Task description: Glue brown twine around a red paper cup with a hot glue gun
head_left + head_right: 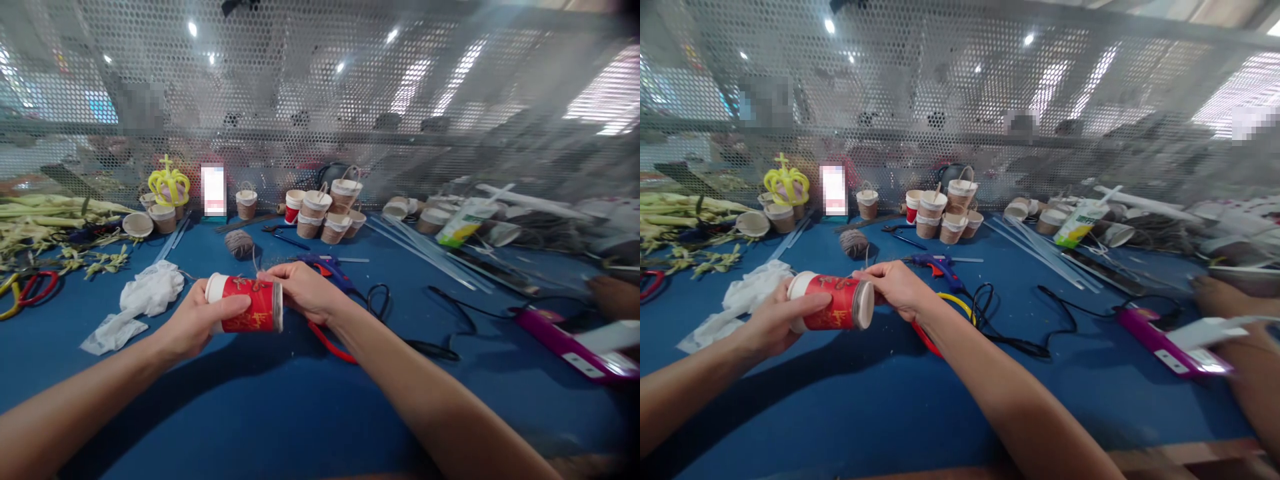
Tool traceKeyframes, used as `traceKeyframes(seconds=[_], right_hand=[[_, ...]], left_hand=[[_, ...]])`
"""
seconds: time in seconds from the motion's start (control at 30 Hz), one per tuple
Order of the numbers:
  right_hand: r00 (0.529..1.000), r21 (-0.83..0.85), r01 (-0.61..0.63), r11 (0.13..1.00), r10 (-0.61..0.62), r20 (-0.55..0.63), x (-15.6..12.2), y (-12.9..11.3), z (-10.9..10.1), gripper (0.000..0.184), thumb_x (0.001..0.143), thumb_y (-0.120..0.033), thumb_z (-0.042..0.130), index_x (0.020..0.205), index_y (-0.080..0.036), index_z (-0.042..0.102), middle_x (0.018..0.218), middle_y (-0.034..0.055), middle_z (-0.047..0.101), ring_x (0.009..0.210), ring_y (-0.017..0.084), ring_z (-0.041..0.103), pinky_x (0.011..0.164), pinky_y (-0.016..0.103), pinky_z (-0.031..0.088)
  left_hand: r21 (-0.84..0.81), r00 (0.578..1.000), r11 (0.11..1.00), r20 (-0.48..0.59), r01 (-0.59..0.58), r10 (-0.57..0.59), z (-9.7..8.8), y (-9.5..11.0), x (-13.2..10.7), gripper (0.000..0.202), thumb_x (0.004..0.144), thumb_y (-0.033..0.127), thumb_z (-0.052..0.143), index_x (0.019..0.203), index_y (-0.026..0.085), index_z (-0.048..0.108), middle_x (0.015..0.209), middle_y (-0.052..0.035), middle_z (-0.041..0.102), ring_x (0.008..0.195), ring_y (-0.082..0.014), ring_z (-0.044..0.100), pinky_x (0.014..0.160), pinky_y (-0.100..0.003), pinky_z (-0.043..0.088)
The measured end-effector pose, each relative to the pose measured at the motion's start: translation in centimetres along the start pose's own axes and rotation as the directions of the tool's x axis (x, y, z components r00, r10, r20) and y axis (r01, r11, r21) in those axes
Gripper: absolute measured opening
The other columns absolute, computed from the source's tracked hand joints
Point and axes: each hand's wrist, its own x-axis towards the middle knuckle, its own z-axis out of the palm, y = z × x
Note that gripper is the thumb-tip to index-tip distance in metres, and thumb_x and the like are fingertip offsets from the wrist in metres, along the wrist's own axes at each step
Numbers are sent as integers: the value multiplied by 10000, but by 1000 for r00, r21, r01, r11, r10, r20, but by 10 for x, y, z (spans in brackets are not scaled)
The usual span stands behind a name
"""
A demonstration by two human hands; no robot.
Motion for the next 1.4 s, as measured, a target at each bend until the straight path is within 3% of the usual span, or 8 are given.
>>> traceKeyframes(seconds=[0.13, 0.37, 0.57, 0.77, 0.9, 1.2, 1.27, 1.4], right_hand=[[1000, -104, 7, 995, -5, 13, 0, 2, 0, 209, 760, -247, 532, 613, -121, 609, 497, -19, 530, 465, 69, 473, 504, 214, 401], [994, -441, 55, 896, -92, -63, 2, -1, -17, 371, 706, -300, 587, 375, -147, 520, 329, -43, 408, 337, 48, 323, 377, 205, 240], [963, -506, 122, 854, -225, -147, -12, -22, -20, 327, 817, -373, 450, 663, -136, 614, 562, -9, 518, 464, 67, 412, 465, 211, 331], [952, -502, 289, 815, -299, 62, -32, -33, -9, 174, 752, -292, 565, 842, -144, 577, 766, 17, 588, 679, 110, 519, 640, 247, 406], [950, -512, 280, 812, -310, 29, -36, -26, -5, 146, 730, -264, 588, 808, -149, 543, 730, 2, 557, 646, 103, 496, 603, 242, 404], [952, -542, 274, 794, -302, 38, -44, -13, -12, 111, 744, -252, 550, 801, -159, 564, 742, 6, 579, 620, 99, 502, 585, 235, 407], [936, -626, 255, 737, -350, -31, -46, -16, -23, 116, 746, -261, 550, 787, -158, 587, 760, 20, 608, 666, 117, 528, 613, 242, 411], [836, -753, 133, 645, -481, -264, -59, -29, -54, 217, 780, -354, 499, 714, -161, 575, 661, 23, 607, 576, 122, 511, 554, 249, 393]], left_hand=[[-14, 996, 999, -83, 32, -33, 3, 3, 1, 172, 479, 232, 761, 545, 117, 651, 473, 1, 630, 410, -94, 543, 417, -171, 436], [-112, 989, 993, -145, -28, 11, 1, 9, 7, 160, 520, 223, 753, 620, 128, 671, 569, -6, 678, 495, -106, 590, 504, -183, 472], [19, 988, 992, -95, -123, 124, -5, 5, 13, 170, 619, 219, 708, 740, 100, 697, 656, -35, 704, 572, -122, 602, 601, -215, 466], [106, 979, 980, -103, -166, 177, -8, 3, 15, 203, 650, 243, 694, 791, 98, 693, 714, -57, 709, 635, -143, 606, 650, -234, 463], [218, 979, 959, -58, -179, 196, -10, 1, 14, 172, 658, 261, 690, 755, 119, 694, 663, -28, 690, 578, -115, 567, 606, -208, 453], [210, 1000, 978, 9, -11, 9, -14, 8, 15, 168, 590, 254, 728, 703, 135, 687, 645, -25, 683, 552, -108, 558, 566, -200, 432], [277, 996, 960, 70, 38, -59, -16, 11, 15, 142, 582, 239, 730, 676, 142, 688, 622, -20, 678, 534, -102, 547, 547, -191, 416], [492, 979, 864, 103, 105, -178, -16, 12, 14, 118, 609, 259, 699, 593, 146, 667, 542, -2, 642, 469, -89, 487, 468, -173, 348]])
